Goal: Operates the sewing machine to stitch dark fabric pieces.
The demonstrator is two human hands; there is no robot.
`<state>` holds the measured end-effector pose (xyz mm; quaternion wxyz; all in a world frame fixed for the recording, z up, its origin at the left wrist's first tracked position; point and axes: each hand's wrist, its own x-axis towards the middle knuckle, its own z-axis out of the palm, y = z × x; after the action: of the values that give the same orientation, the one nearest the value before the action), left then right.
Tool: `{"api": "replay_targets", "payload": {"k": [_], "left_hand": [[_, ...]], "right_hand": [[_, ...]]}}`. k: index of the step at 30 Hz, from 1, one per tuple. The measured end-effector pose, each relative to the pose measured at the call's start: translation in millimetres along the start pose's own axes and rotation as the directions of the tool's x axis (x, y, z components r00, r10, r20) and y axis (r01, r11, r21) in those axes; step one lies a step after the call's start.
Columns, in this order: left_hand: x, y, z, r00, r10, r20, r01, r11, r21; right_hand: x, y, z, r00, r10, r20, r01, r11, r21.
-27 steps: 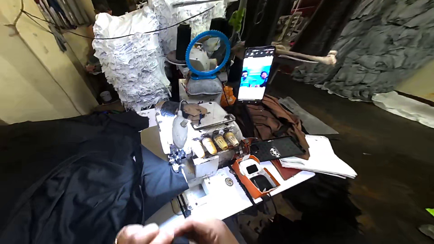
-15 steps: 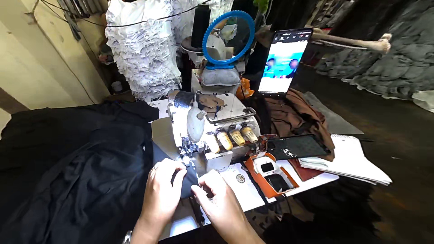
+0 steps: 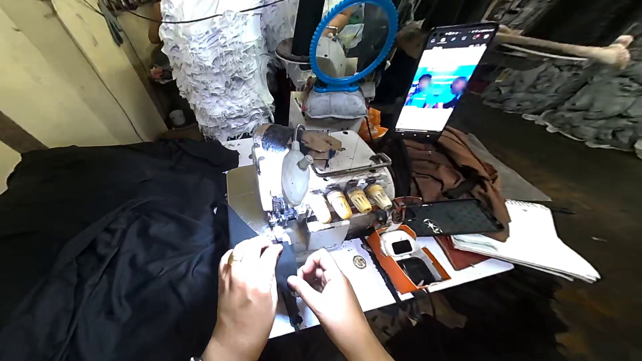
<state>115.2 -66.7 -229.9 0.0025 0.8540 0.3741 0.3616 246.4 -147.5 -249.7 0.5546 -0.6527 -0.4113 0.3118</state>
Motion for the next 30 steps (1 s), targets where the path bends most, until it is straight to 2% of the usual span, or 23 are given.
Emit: {"api": "replay_targets", "payload": {"k": [4,8,11,15,17,20,22,27,30], "left_hand": [[-14.8,10.9,0.6,1.0,0.017,-0.007,-0.016,0.992,0.123],[-13.3,-1.8,5.9,0.999,-0.012,0.043,0.009,0.998,0.065],[-7.8,-7.8,5.9,0.997,-0.028,0.076,0.027,0.999,0.021],[-7.3,-9.2,1.6,0.993,-0.03,0.117,0.032,0.999,-0.012],[0.6,-10.3,-1.1,0.982,-0.052,0.18,0.055,0.998,-0.007],[27.8,-20.6,-3.8,0.947,-0.096,0.308,0.118,0.991,-0.055],[51.5,-31.6,-2.3,0.931,-0.133,0.339,0.171,0.982,-0.084],[87.8,-50.4,14.5,0.913,-0.279,0.298,0.3,0.954,-0.023],[75.9,-58.6,21.0,0.939,-0.293,0.182,0.32,0.936,-0.144]], "right_hand": [[1.9,2.0,1.0,0.99,-0.133,-0.053,0.133,0.991,-0.008],[13.8,5.7,2.0,0.918,-0.395,-0.031,0.383,0.905,-0.184],[19.1,6.0,4.1,0.872,-0.489,-0.02,0.457,0.829,-0.323],[16.2,5.9,3.9,0.872,-0.488,-0.027,0.449,0.821,-0.352],[16.7,4.3,3.7,0.871,-0.49,-0.03,0.449,0.82,-0.354],[19.2,2.9,3.8,0.867,-0.497,-0.035,0.457,0.822,-0.34],[19.2,0.6,3.5,0.867,-0.498,-0.032,0.459,0.821,-0.341],[12.7,-4.3,1.3,0.875,-0.484,-0.007,0.451,0.82,-0.353],[8.8,-5.6,-3.6,0.889,-0.457,0.029,0.435,0.824,-0.364]]}}
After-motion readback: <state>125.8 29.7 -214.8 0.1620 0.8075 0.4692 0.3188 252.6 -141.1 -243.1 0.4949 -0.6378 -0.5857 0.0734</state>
